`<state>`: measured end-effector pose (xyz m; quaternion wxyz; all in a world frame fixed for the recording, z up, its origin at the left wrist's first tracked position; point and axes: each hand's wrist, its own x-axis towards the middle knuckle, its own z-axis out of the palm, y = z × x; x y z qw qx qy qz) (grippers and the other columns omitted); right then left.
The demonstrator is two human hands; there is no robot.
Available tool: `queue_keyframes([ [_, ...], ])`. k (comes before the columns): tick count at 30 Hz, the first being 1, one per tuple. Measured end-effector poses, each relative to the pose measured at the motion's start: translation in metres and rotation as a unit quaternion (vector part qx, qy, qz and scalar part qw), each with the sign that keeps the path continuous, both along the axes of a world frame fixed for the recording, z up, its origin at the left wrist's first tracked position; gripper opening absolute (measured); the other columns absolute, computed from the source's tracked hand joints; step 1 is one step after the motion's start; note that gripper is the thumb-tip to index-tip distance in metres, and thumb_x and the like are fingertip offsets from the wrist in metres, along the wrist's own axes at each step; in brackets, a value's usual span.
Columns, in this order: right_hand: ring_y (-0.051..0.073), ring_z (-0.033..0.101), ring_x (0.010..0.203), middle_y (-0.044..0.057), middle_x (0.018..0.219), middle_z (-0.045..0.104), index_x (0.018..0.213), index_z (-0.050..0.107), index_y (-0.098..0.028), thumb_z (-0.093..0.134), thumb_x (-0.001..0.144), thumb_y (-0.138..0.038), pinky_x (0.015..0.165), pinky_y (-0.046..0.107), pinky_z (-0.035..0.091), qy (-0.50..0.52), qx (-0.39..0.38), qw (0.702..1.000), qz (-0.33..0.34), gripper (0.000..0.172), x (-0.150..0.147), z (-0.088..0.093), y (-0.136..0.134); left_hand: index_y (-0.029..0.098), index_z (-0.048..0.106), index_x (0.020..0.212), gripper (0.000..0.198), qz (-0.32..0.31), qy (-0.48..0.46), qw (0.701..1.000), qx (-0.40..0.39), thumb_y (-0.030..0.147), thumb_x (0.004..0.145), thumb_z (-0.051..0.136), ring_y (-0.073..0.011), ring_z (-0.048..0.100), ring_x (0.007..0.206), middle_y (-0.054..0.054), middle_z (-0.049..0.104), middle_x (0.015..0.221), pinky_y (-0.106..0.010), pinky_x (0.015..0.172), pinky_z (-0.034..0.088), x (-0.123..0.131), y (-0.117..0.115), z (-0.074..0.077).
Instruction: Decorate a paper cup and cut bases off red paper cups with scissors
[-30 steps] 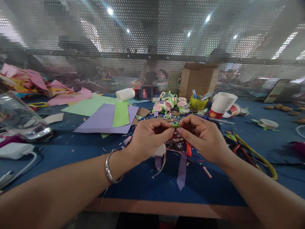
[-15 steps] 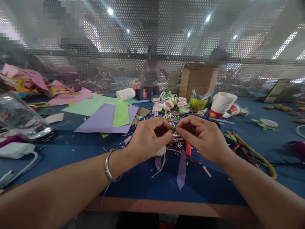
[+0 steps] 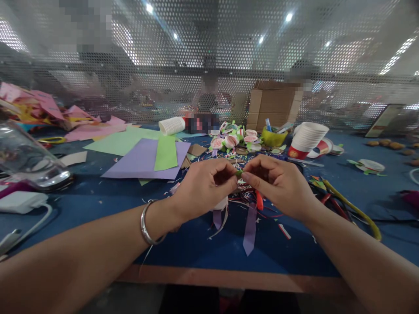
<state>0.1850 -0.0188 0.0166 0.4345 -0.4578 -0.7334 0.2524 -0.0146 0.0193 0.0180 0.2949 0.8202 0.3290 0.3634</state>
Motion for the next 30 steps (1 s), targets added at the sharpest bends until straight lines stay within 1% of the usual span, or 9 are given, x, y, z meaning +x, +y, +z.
queue_keyframes([
  [3, 0.010, 0.050, 0.064, -0.002, 0.076, 0.058, 0.090, 0.064, -0.020, 0.065, 0.095, -0.034, 0.055, 0.025, 0.039, 0.002, -0.002, 1.000, 0.011, 0.015, 0.000, -0.002, 0.000, 0.015, 0.065, 0.077, 0.006, 0.000, 0.012, 1.000, 0.022, 0.017, 0.083, 0.063, -0.0086, 0.056, 0.059, 0.002, 0.065, 0.067, -0.022, 0.055, 0.041, 0.000, 0.000, 0.000],
  [7, 0.010, 0.047, 0.060, -0.003, 0.073, 0.056, 0.089, 0.063, -0.020, 0.064, 0.095, -0.032, 0.052, 0.024, 0.038, 0.016, -0.003, 1.000, 0.018, 0.014, 0.000, -0.001, 0.000, 0.016, 0.067, 0.086, 0.009, -0.031, -0.031, 0.999, -0.022, 0.022, 0.088, 0.060, -0.0102, 0.061, 0.066, 0.000, 0.069, 0.075, -0.023, 0.060, 0.046, 0.000, 0.002, -0.004],
  [11, 0.010, 0.047, 0.061, -0.003, 0.073, 0.055, 0.088, 0.062, -0.019, 0.064, 0.094, -0.030, 0.053, 0.023, 0.038, 0.009, -0.006, 1.000, 0.019, 0.013, 0.001, 0.000, -0.001, 0.017, 0.067, 0.085, 0.008, -0.057, -0.031, 0.996, -0.053, 0.019, 0.087, 0.060, -0.0102, 0.061, 0.065, 0.001, 0.069, 0.072, -0.022, 0.061, 0.047, 0.000, 0.005, -0.006],
  [14, 0.009, 0.044, 0.060, -0.003, 0.073, 0.053, 0.087, 0.062, -0.020, 0.063, 0.095, -0.029, 0.051, 0.023, 0.036, -0.005, -0.014, 1.000, 0.022, 0.012, 0.001, 0.001, -0.001, 0.018, 0.066, 0.084, 0.006, -0.074, -0.050, 0.991, -0.100, 0.019, 0.087, 0.062, -0.0106, 0.063, 0.065, 0.000, 0.070, 0.073, -0.022, 0.061, 0.049, 0.001, 0.006, -0.008],
  [18, 0.009, 0.044, 0.058, -0.003, 0.070, 0.052, 0.084, 0.061, -0.020, 0.062, 0.094, -0.029, 0.050, 0.023, 0.035, -0.007, -0.012, 1.000, 0.012, 0.013, 0.001, 0.002, 0.001, 0.018, 0.065, 0.088, 0.010, -0.088, -0.133, 0.965, -0.206, 0.028, 0.088, 0.066, -0.0130, 0.070, 0.070, -0.002, 0.073, 0.076, -0.026, 0.067, 0.057, 0.003, 0.006, -0.012],
  [22, 0.008, 0.043, 0.051, -0.005, 0.065, 0.051, 0.085, 0.061, -0.020, 0.061, 0.095, -0.032, 0.047, 0.023, 0.034, -0.007, -0.029, 0.999, 0.017, 0.015, 0.000, 0.003, 0.004, 0.018, 0.064, 0.085, 0.012, -0.084, -0.126, 0.965, -0.215, 0.029, 0.087, 0.068, -0.0130, 0.069, 0.067, -0.003, 0.073, 0.073, -0.025, 0.063, 0.056, 0.003, 0.007, -0.009],
  [24, 0.009, 0.045, 0.051, -0.005, 0.065, 0.054, 0.087, 0.060, -0.020, 0.058, 0.097, -0.036, 0.047, 0.023, 0.036, -0.044, -0.031, 0.999, 0.006, 0.019, 0.002, 0.004, 0.006, 0.017, 0.064, 0.084, 0.012, -0.064, -0.129, 0.968, -0.206, 0.028, 0.086, 0.068, -0.0117, 0.068, 0.064, -0.002, 0.072, 0.071, -0.023, 0.061, 0.054, 0.001, 0.008, -0.005],
  [26, 0.011, 0.051, 0.056, -0.002, 0.071, 0.059, 0.090, 0.061, -0.020, 0.054, 0.099, -0.036, 0.051, 0.024, 0.041, -0.120, -0.014, 0.993, -0.011, 0.020, 0.005, 0.003, 0.008, 0.017, 0.063, 0.085, 0.013, -0.041, -0.154, 0.963, -0.219, 0.029, 0.086, 0.069, -0.0118, 0.068, 0.066, -0.002, 0.071, 0.073, -0.023, 0.061, 0.054, -0.001, 0.011, -0.003],
  [30, 0.017, 0.058, 0.072, 0.004, 0.085, 0.065, 0.092, 0.064, -0.019, 0.057, 0.093, -0.021, 0.065, 0.030, 0.046, -0.255, 0.017, 0.967, -0.005, 0.008, 0.011, -0.002, 0.014, 0.018, 0.064, 0.091, 0.018, -0.005, -0.191, 0.945, -0.267, 0.035, 0.085, 0.069, -0.0173, 0.073, 0.083, -0.006, 0.073, 0.088, -0.024, 0.061, 0.056, -0.006, 0.019, -0.002],
])
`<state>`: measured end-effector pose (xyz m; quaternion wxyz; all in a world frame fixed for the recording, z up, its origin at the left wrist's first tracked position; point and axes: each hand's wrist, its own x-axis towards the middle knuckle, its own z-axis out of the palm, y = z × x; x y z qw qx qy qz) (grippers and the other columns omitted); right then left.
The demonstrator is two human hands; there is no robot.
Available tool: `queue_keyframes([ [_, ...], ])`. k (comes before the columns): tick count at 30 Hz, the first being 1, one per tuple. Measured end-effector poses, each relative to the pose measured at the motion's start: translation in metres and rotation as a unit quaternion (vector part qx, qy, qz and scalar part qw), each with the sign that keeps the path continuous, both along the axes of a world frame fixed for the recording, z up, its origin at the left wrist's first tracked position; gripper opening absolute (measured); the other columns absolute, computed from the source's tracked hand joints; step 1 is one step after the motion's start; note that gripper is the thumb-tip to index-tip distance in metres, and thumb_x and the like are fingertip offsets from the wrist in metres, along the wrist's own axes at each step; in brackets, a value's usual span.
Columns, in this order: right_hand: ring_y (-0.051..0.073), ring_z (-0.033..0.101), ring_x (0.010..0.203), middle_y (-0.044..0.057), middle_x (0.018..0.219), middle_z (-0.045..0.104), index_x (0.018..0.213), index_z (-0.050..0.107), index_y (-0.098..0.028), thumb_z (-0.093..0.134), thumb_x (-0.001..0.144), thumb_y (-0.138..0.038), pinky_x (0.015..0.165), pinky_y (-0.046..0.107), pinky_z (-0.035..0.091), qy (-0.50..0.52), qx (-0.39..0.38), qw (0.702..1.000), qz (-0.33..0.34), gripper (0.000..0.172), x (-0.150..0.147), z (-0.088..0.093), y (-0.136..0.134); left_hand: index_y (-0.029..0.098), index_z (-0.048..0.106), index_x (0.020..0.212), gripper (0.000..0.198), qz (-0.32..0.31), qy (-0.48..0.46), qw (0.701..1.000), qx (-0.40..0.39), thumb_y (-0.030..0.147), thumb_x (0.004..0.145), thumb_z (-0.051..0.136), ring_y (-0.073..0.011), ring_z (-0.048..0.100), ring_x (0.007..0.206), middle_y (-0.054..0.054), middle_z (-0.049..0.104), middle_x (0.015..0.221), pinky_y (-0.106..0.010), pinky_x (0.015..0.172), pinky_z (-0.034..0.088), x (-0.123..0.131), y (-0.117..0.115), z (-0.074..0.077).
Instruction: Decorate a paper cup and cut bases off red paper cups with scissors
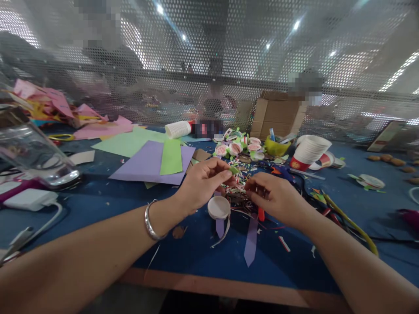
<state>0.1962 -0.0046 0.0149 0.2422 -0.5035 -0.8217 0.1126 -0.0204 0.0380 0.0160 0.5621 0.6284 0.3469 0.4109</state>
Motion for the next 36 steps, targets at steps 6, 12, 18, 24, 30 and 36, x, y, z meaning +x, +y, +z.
queue_keyframes([
  [6, 0.027, 0.053, 0.090, 0.010, 0.091, 0.064, 0.086, 0.064, -0.016, 0.056, 0.084, -0.008, 0.083, 0.043, 0.043, -0.102, 0.026, 0.994, 0.030, 0.012, 0.000, -0.007, 0.004, 0.020, 0.067, 0.091, 0.016, 0.027, 0.010, 1.000, 0.011, 0.034, 0.083, 0.071, -0.0139, 0.066, 0.078, -0.003, 0.069, 0.083, -0.023, 0.061, 0.053, -0.001, 0.004, -0.002],
  [12, 0.028, 0.052, 0.088, 0.011, 0.093, 0.062, 0.082, 0.063, -0.015, 0.056, 0.083, -0.006, 0.080, 0.045, 0.042, -0.138, 0.035, 0.990, 0.022, 0.011, -0.001, -0.011, 0.005, 0.019, 0.065, 0.090, 0.015, 0.028, -0.028, 0.998, -0.039, 0.033, 0.085, 0.070, -0.0124, 0.066, 0.077, -0.001, 0.070, 0.080, -0.023, 0.063, 0.051, -0.002, 0.006, -0.003],
  [18, 0.028, 0.055, 0.093, 0.011, 0.097, 0.064, 0.092, 0.064, -0.016, 0.056, 0.089, -0.009, 0.086, 0.047, 0.045, -0.098, 0.044, 0.994, 0.026, 0.010, 0.004, -0.011, 0.010, 0.019, 0.065, 0.090, 0.016, 0.038, -0.074, 0.994, -0.075, 0.032, 0.085, 0.072, -0.0138, 0.067, 0.085, -0.002, 0.070, 0.086, -0.023, 0.067, 0.053, -0.004, 0.010, -0.008],
  [24, 0.024, 0.061, 0.093, 0.009, 0.098, 0.066, 0.095, 0.061, -0.019, 0.055, 0.098, -0.021, 0.082, 0.038, 0.050, -0.014, 0.066, 0.998, -0.010, 0.007, 0.008, -0.006, 0.011, 0.019, 0.063, 0.087, 0.015, 0.078, -0.122, 0.985, -0.090, 0.030, 0.085, 0.073, -0.0135, 0.066, 0.090, 0.000, 0.066, 0.086, -0.022, 0.069, 0.054, -0.003, 0.004, -0.004],
  [30, 0.021, 0.063, 0.084, 0.005, 0.090, 0.065, 0.092, 0.061, -0.021, 0.059, 0.096, -0.024, 0.076, 0.034, 0.050, 0.102, 0.094, 0.989, -0.042, 0.005, 0.002, -0.004, 0.011, 0.020, 0.066, 0.093, 0.016, 0.042, -0.096, 0.991, -0.084, 0.034, 0.086, 0.072, -0.0142, 0.066, 0.082, -0.005, 0.071, 0.099, -0.027, 0.070, 0.055, 0.002, -0.007, -0.005],
  [36, 0.019, 0.063, 0.084, 0.003, 0.088, 0.067, 0.092, 0.063, -0.021, 0.058, 0.091, -0.014, 0.075, 0.032, 0.049, 0.130, 0.054, 0.990, 0.004, 0.009, -0.008, -0.003, 0.006, 0.020, 0.067, 0.088, 0.013, -0.011, -0.069, 0.997, -0.045, 0.031, 0.086, 0.073, -0.0106, 0.060, 0.074, 0.000, 0.067, 0.082, -0.025, 0.072, 0.050, 0.011, -0.013, -0.008],
])
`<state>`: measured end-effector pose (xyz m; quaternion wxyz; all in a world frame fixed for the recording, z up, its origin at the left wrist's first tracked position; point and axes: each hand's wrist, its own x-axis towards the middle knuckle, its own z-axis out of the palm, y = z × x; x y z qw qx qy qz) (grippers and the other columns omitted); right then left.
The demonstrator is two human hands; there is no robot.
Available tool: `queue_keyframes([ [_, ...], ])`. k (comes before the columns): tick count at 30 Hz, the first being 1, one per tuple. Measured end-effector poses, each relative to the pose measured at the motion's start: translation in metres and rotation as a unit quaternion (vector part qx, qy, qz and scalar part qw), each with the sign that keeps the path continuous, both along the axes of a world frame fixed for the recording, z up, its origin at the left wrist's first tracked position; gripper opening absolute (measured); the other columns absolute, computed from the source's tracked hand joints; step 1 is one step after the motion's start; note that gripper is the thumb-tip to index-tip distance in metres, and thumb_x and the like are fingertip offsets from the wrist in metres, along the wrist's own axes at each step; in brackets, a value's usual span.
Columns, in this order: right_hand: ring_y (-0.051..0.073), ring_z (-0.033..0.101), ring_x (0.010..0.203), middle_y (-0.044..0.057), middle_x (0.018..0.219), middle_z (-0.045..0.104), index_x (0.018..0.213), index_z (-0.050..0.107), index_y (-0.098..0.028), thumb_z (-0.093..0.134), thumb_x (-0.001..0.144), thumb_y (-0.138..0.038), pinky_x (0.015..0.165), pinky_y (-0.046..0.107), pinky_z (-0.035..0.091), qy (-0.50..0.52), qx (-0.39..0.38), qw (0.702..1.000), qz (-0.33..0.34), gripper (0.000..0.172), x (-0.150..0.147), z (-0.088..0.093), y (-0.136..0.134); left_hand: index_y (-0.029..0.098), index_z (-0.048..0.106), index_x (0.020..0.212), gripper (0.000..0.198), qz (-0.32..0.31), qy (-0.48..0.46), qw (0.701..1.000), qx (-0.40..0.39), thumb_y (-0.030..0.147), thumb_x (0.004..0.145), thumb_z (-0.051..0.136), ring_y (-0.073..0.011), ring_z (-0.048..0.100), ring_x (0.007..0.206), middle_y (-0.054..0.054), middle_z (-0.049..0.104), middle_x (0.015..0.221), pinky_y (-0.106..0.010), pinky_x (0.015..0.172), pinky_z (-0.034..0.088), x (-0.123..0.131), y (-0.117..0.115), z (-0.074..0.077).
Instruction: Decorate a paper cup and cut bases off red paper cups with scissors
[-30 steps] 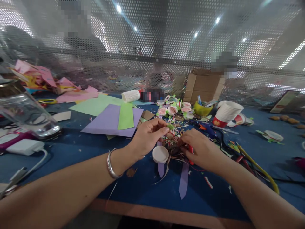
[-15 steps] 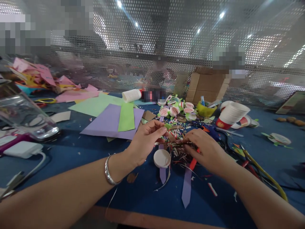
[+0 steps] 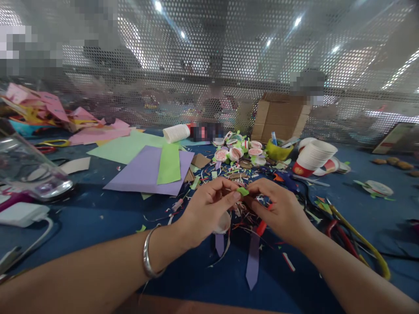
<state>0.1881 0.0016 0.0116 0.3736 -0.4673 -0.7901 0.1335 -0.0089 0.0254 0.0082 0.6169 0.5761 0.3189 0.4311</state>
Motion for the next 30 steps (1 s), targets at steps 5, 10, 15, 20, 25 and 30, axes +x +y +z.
queue_keyframes([
  [5, 0.017, 0.064, 0.082, 0.002, 0.089, 0.068, 0.090, 0.063, -0.021, 0.060, 0.093, -0.020, 0.075, 0.030, 0.048, 0.039, -0.074, 0.996, -0.003, 0.005, -0.003, 0.004, -0.002, 0.019, 0.069, 0.087, 0.008, -0.021, -0.036, 0.999, 0.020, 0.026, 0.088, 0.072, -0.0119, 0.061, 0.086, -0.002, 0.068, 0.094, -0.026, 0.081, 0.050, 0.002, 0.000, 0.005],
  [10, 0.016, 0.065, 0.089, 0.001, 0.097, 0.068, 0.103, 0.061, -0.023, 0.064, 0.095, -0.029, 0.080, 0.029, 0.049, 0.105, -0.135, 0.985, 0.035, 0.010, 0.000, 0.005, -0.003, 0.019, 0.069, 0.088, 0.008, -0.051, -0.101, 0.993, -0.033, 0.025, 0.088, 0.074, -0.0118, 0.064, 0.084, -0.002, 0.069, 0.092, -0.026, 0.080, 0.051, 0.002, 0.003, 0.008],
  [15, 0.011, 0.054, 0.073, 0.000, 0.087, 0.061, 0.102, 0.062, -0.022, 0.058, 0.100, -0.042, 0.064, 0.024, 0.044, 0.186, -0.220, 0.956, 0.064, 0.021, -0.002, 0.004, -0.003, 0.018, 0.066, 0.084, 0.012, -0.051, -0.137, 0.985, -0.094, 0.025, 0.087, 0.076, -0.0114, 0.065, 0.081, 0.000, 0.069, 0.083, -0.025, 0.079, 0.051, 0.004, 0.006, 0.007],
  [20, 0.006, 0.028, 0.052, -0.006, 0.066, 0.042, 0.084, 0.057, -0.020, 0.054, 0.099, -0.054, 0.044, 0.021, 0.020, 0.335, -0.344, 0.877, 0.029, 0.038, -0.009, 0.003, -0.006, 0.016, 0.064, 0.083, 0.015, -0.037, -0.156, 0.978, -0.135, 0.024, 0.086, 0.076, -0.0112, 0.064, 0.083, 0.000, 0.068, 0.085, -0.027, 0.086, 0.052, 0.008, 0.002, 0.007],
  [25, 0.004, 0.019, 0.047, -0.008, 0.060, 0.036, 0.081, 0.058, -0.018, 0.061, 0.093, -0.059, 0.042, 0.021, 0.010, 0.417, -0.413, 0.809, 0.022, 0.042, -0.006, 0.008, -0.008, 0.015, 0.063, 0.085, 0.012, 0.015, -0.168, 0.967, -0.190, 0.020, 0.087, 0.074, -0.0110, 0.068, 0.085, -0.003, 0.072, 0.090, -0.022, 0.081, 0.052, 0.005, 0.009, 0.007],
  [30, 0.003, 0.020, 0.046, -0.008, 0.057, 0.037, 0.081, 0.063, -0.017, 0.065, 0.091, -0.057, 0.042, 0.020, 0.010, 0.425, -0.430, 0.796, 0.027, 0.041, -0.002, 0.009, -0.008, 0.014, 0.063, 0.087, 0.008, -0.011, -0.173, 0.960, -0.220, 0.017, 0.089, 0.071, -0.0103, 0.070, 0.082, -0.003, 0.074, 0.089, -0.020, 0.077, 0.053, 0.002, 0.014, 0.005],
])
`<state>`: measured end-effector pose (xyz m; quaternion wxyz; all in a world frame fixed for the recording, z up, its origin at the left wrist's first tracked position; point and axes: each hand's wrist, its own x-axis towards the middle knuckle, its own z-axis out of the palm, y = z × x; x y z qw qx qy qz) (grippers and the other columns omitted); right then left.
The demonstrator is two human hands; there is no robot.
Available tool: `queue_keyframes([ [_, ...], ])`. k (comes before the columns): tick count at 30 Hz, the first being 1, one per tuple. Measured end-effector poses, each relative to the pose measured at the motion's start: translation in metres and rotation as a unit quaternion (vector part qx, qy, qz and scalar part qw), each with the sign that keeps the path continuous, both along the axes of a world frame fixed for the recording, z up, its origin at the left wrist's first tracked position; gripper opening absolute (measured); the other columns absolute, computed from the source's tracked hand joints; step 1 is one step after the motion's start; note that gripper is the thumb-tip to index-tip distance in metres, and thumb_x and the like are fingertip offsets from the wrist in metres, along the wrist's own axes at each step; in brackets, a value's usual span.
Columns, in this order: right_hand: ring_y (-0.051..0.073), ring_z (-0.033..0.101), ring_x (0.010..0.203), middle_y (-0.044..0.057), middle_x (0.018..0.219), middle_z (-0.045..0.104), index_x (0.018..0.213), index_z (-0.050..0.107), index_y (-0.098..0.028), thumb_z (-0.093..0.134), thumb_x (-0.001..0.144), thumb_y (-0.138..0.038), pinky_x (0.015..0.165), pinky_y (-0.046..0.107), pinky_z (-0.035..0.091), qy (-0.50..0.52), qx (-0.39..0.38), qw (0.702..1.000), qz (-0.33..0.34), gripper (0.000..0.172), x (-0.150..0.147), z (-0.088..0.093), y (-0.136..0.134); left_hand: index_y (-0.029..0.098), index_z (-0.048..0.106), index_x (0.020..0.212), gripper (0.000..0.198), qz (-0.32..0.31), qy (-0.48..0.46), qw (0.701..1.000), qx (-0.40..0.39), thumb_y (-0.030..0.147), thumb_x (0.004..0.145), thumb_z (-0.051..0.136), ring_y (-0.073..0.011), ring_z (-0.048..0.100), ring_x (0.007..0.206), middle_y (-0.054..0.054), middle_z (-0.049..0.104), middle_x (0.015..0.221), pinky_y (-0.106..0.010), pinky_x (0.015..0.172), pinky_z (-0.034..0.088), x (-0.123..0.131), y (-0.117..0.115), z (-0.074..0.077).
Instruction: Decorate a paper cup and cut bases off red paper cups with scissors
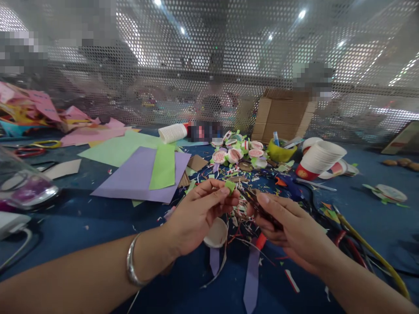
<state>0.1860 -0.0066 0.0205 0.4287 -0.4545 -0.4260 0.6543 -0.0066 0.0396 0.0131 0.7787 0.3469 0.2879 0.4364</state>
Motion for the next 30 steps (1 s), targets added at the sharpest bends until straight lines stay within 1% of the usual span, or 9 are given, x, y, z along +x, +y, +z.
queue_keyframes([
  [5, 0.002, 0.021, 0.045, -0.008, 0.056, 0.038, 0.080, 0.064, -0.017, 0.068, 0.088, -0.058, 0.041, 0.020, 0.009, 0.002, -0.006, 1.000, 0.002, 0.042, -0.0007, 0.0005, 0.0001, 0.014, 0.064, 0.086, 0.007, -0.028, -0.004, 1.000, -0.003, 0.016, 0.091, 0.068, -0.0087, 0.069, 0.079, -0.002, 0.073, 0.087, -0.018, 0.074, 0.054, 0.0006, -0.0003, -0.0005],
  [9, 0.002, 0.020, 0.045, -0.008, 0.056, 0.038, 0.079, 0.065, -0.016, 0.068, 0.088, -0.059, 0.041, 0.020, 0.009, -0.001, 0.001, 1.000, 0.005, 0.044, -0.0010, 0.0025, -0.0008, 0.013, 0.063, 0.087, 0.006, -0.032, -0.015, 0.999, -0.033, 0.012, 0.093, 0.065, -0.0078, 0.069, 0.077, -0.004, 0.074, 0.088, -0.016, 0.072, 0.055, 0.0008, 0.0002, 0.0002],
  [13, 0.003, 0.019, 0.045, -0.008, 0.056, 0.037, 0.079, 0.065, -0.016, 0.066, 0.089, -0.059, 0.042, 0.020, 0.007, 0.000, 0.005, 1.000, 0.007, 0.044, 0.0003, 0.0032, -0.0013, 0.014, 0.062, 0.085, 0.009, -0.045, -0.031, 0.996, -0.066, 0.010, 0.094, 0.063, -0.0071, 0.070, 0.076, -0.004, 0.074, 0.090, -0.015, 0.071, 0.056, 0.0003, 0.0013, 0.0021],
  [17, 0.003, 0.019, 0.046, -0.008, 0.057, 0.037, 0.080, 0.064, -0.017, 0.064, 0.091, -0.059, 0.042, 0.021, 0.008, -0.009, 0.015, 1.000, 0.007, 0.043, 0.0012, 0.0031, -0.0006, 0.014, 0.060, 0.083, 0.011, -0.058, -0.027, 0.995, -0.072, 0.011, 0.094, 0.063, -0.0063, 0.069, 0.072, -0.004, 0.073, 0.088, -0.014, 0.068, 0.055, -0.0005, 0.0016, 0.0062],
  [20, 0.004, 0.019, 0.047, -0.008, 0.057, 0.036, 0.080, 0.063, -0.018, 0.062, 0.092, -0.059, 0.043, 0.023, 0.009, -0.029, 0.026, 0.999, 0.006, 0.043, 0.0014, 0.0026, 0.0001, 0.015, 0.060, 0.084, 0.011, -0.048, -0.018, 0.997, -0.050, 0.011, 0.094, 0.063, -0.0062, 0.069, 0.071, -0.003, 0.073, 0.085, -0.014, 0.066, 0.055, -0.0009, 0.0014, 0.0070],
  [22, 0.005, 0.020, 0.047, -0.008, 0.058, 0.035, 0.079, 0.062, -0.018, 0.061, 0.093, -0.058, 0.043, 0.023, 0.010, -0.050, 0.044, 0.998, 0.006, 0.042, 0.0023, 0.0013, 0.0008, 0.015, 0.061, 0.085, 0.010, -0.035, -0.012, 0.999, -0.020, 0.013, 0.092, 0.066, -0.0071, 0.070, 0.072, -0.003, 0.074, 0.085, -0.014, 0.067, 0.055, -0.0009, 0.0012, 0.0053],
  [24, 0.006, 0.021, 0.049, -0.007, 0.060, 0.035, 0.078, 0.061, -0.018, 0.058, 0.095, -0.057, 0.043, 0.023, 0.013, -0.089, 0.076, 0.993, 0.006, 0.043, 0.0039, -0.0007, 0.0015, 0.015, 0.062, 0.085, 0.009, -0.023, 0.004, 1.000, 0.018, 0.016, 0.091, 0.069, -0.0081, 0.070, 0.074, -0.003, 0.076, 0.087, -0.016, 0.069, 0.055, -0.0005, 0.0005, 0.0026],
  [26, 0.007, 0.023, 0.051, -0.007, 0.061, 0.034, 0.078, 0.060, -0.018, 0.056, 0.097, -0.056, 0.044, 0.023, 0.017, -0.143, 0.120, 0.982, 0.009, 0.043, 0.0060, -0.0027, 0.0019, 0.015, 0.063, 0.085, 0.011, -0.016, 0.029, 0.998, 0.053, 0.019, 0.090, 0.071, -0.0086, 0.071, 0.073, -0.003, 0.076, 0.085, -0.017, 0.070, 0.055, -0.0001, -0.0009, 0.0001],
  [30, 0.008, 0.027, 0.053, -0.006, 0.063, 0.036, 0.084, 0.063, -0.019, 0.052, 0.100, -0.055, 0.046, 0.024, 0.021, -0.234, 0.179, 0.955, 0.021, 0.040, 0.0078, -0.0019, 0.0009, 0.014, 0.065, 0.083, 0.014, -0.019, 0.071, 0.993, 0.088, 0.023, 0.087, 0.076, -0.0087, 0.069, 0.070, -0.001, 0.074, 0.075, -0.016, 0.063, 0.052, 0.0006, -0.0049, -0.0014],
])
